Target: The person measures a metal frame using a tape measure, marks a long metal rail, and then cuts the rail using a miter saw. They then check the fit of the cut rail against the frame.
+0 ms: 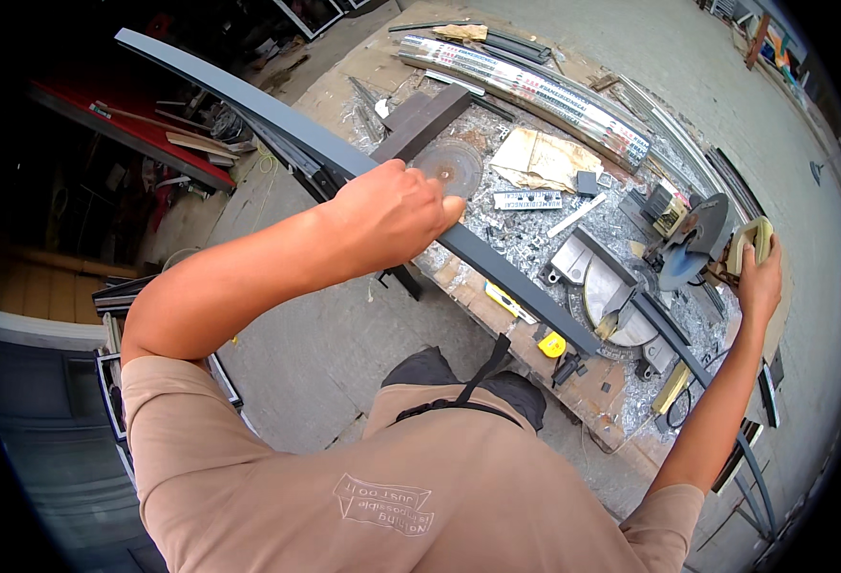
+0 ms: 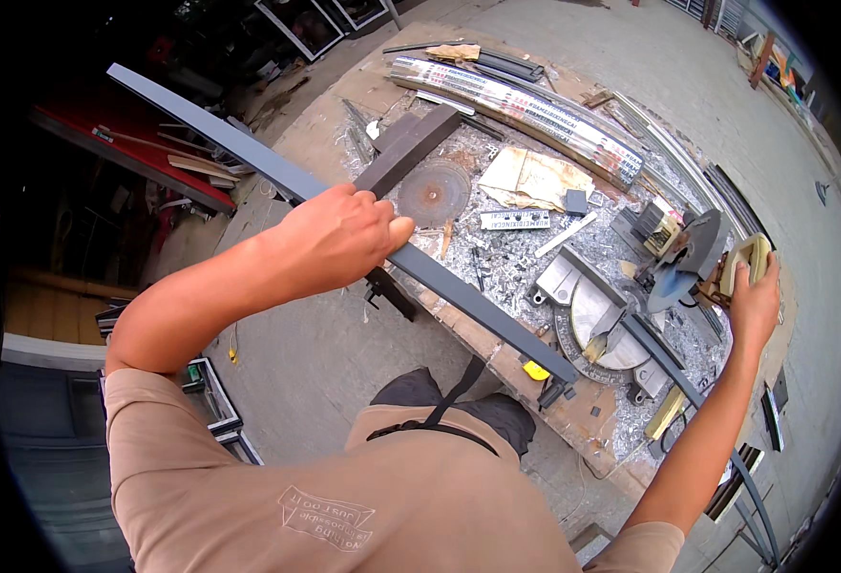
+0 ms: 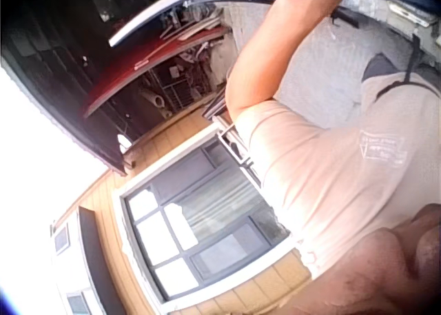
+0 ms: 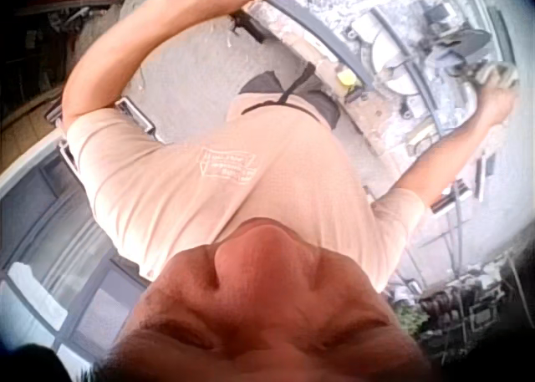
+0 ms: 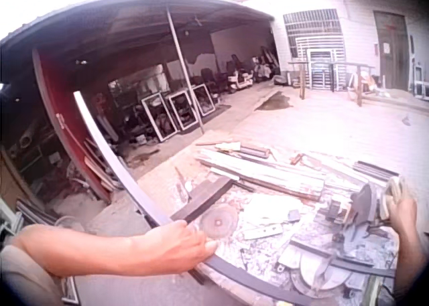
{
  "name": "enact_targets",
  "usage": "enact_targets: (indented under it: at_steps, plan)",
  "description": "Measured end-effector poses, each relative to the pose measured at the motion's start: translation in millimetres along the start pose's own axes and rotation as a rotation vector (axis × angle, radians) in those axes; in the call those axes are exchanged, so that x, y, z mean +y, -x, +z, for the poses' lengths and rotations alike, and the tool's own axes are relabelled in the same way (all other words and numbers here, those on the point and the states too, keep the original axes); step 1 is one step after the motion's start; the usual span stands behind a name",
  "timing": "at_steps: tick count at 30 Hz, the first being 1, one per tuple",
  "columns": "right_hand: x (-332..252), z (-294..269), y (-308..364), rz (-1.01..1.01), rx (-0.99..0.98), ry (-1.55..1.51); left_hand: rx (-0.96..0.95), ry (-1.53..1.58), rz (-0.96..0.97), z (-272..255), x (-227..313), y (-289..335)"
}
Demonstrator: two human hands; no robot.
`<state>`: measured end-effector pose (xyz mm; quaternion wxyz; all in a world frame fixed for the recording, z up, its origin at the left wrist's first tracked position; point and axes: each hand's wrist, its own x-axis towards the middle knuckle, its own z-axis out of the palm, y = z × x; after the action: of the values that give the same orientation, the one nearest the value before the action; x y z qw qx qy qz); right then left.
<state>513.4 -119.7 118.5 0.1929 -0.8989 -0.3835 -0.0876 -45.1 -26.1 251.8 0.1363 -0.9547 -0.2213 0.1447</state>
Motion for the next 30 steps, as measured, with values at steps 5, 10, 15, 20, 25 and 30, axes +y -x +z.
enact_targets:
  at_steps: [5, 10, 15, 20, 25, 30]
  plan:
    - [-6.6, 6.1, -0.4, -0.145, 0.12, 0.274, -0.101, 0.152, -0.205, 55.0, -26.3, 115.5]
    - [-159.6, -20.0, 105.0, -0.512, 0.246, -0.097, -0.091, 0.275, -0.332, 137.1, -23.3, 226.4]
    - [-370.9, -47.3, 346.3, -0.964, -0.194, -0.47, -0.17, 0.379, -0.355, 208.7, -4.0, 266.4]
    - [-465.2, -30.8, 483.5, -1.122, -0.585, -0.606, -0.19, 0.38, -0.354, 249.2, 3.0, 294.8]
    - [-488.2, -11.1, 513.6, -1.133, -0.752, -0.498, -0.318, 0.42, -0.341, 258.1, -9.1, 310.1]
    - [-497.7, 9.9, 524.2, -1.19, -0.943, -0.504, -0.197, 0.488, -0.465, 275.0, -15.1, 356.0]
